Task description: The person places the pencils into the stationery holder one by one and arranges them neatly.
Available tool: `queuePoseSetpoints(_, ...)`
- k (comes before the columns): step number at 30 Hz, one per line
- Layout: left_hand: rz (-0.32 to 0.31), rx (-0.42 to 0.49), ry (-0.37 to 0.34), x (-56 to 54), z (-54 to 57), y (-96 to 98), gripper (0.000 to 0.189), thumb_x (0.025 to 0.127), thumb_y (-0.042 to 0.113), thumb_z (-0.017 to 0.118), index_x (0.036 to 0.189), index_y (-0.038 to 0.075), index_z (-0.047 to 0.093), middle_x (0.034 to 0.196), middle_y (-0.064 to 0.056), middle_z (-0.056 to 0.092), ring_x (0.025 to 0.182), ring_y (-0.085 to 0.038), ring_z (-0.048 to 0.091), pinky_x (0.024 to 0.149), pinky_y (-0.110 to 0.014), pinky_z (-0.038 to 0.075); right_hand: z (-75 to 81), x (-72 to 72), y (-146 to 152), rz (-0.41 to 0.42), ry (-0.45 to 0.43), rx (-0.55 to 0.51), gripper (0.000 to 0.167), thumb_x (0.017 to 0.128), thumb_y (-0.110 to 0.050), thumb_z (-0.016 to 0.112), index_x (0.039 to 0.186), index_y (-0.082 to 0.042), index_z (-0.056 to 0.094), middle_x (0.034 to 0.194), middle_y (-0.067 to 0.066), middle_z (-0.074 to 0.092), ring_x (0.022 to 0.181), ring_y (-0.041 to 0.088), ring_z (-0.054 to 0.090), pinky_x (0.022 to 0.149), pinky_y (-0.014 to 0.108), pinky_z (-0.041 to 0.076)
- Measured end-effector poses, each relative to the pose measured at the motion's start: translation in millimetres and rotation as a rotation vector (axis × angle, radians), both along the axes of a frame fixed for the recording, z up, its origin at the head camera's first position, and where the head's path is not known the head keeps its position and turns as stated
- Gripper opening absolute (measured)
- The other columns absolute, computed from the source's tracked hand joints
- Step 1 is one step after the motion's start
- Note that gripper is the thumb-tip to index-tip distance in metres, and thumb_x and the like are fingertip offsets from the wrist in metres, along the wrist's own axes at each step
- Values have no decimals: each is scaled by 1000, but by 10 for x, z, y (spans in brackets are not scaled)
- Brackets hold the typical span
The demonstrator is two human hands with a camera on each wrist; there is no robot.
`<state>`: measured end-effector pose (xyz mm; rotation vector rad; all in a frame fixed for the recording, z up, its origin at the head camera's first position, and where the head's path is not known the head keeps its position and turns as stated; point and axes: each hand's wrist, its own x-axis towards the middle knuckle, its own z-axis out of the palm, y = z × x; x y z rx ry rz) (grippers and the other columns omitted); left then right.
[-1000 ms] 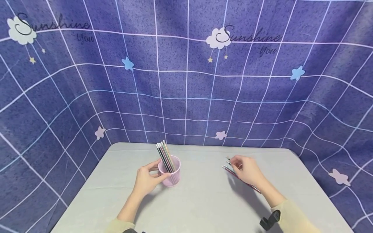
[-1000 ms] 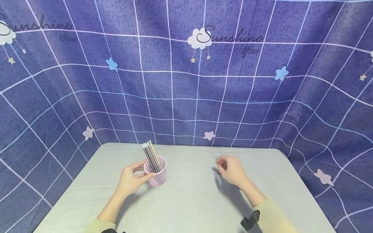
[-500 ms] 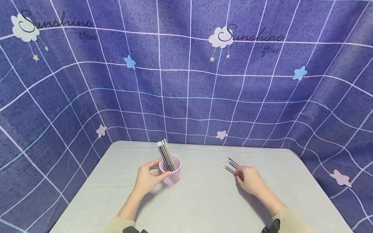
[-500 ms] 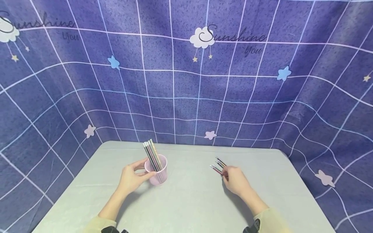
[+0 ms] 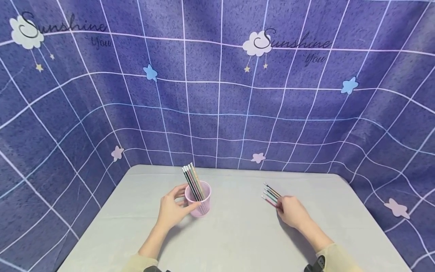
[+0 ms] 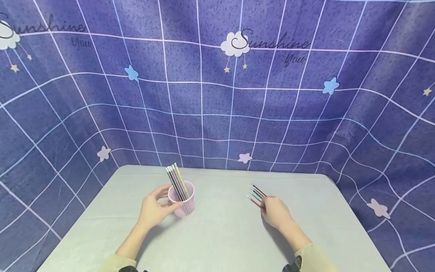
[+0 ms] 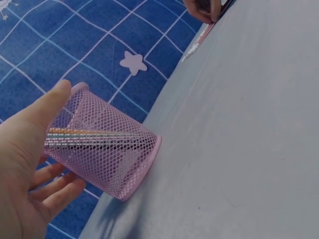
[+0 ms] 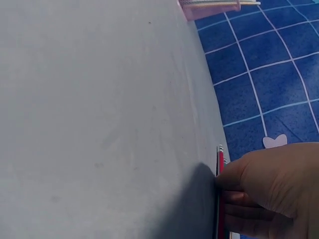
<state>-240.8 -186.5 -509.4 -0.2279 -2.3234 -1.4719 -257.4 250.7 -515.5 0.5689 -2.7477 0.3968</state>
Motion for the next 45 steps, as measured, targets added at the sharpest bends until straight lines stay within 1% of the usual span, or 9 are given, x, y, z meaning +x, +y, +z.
queuePoseSetpoints(6,10,-30,-4,-24,-6,-5,78,70,27,102,137,4,68,121,-18,79,108,-36,78,86,-37,72,34,-4,-19,21,-10,-17,16,79,0,82,77,-11,71,66,-5,59,61,7,47,51,23,45)
queuePoseSetpoints(12,-15,-22,-27,-30,18,1,76,72,27,101,137,4,68,122,-19,78,109,-38,77,88,-39,72,154,-137,-72,37,19,-82,10,83,-3,77,82,-9,69,68,-6,58,62,6,47,53,23,46)
queuePoseSetpoints(15,-19,-12,-45,-29,22,3,77,72,27,101,137,3,68,123,-20,78,110,-38,77,89,-39,72,275,-222,-125,55,34,-167,8,84,-3,75,83,-8,69,69,-5,62,62,5,51,53,22,50)
queuePoseSetpoints(20,-23,19,-67,-36,23,1,78,71,25,102,138,2,67,122,-19,78,110,-37,77,89,-37,71,538,-327,-278,60,61,-375,5,89,-3,75,91,-5,71,75,-1,70,64,5,63,57,20,61)
queuePoseSetpoints(26,-15,64,-89,-36,-2,-11,81,69,25,103,140,5,69,118,-17,80,107,-37,78,86,-38,72,847,-343,-614,65,66,-573,6,96,-7,75,101,-7,72,85,3,75,76,11,72,69,22,67)
queuePoseSetpoints(31,-6,66,-92,-17,-11,-23,82,68,27,103,140,7,69,116,-16,81,107,-37,79,85,-33,71,1032,-347,-945,150,46,-714,6,98,-6,74,104,-6,70,89,7,76,83,11,72,79,22,68)
queuePoseSetpoints(37,-7,70,-105,-17,-17,-34,81,68,26,103,139,8,70,117,-16,81,108,-37,78,84,-32,71,1111,-355,-1346,320,-5,-873,8,99,2,70,105,2,66,95,19,77,87,25,77,82,23,69)
queuePoseSetpoints(41,-17,65,-95,-38,-10,-42,80,68,24,103,139,7,70,116,-18,80,108,-38,78,84,-29,71,1125,-350,-1619,350,-31,-928,9,100,0,70,107,0,66,96,19,77,88,28,77,83,25,70)
queuePoseSetpoints(45,-26,61,-91,-52,14,-33,79,69,22,103,139,5,70,118,-20,80,108,-38,78,83,-30,71,1117,-342,-1882,381,-47,-936,9,100,-1,71,107,-1,66,98,18,77,90,33,78,85,28,71)
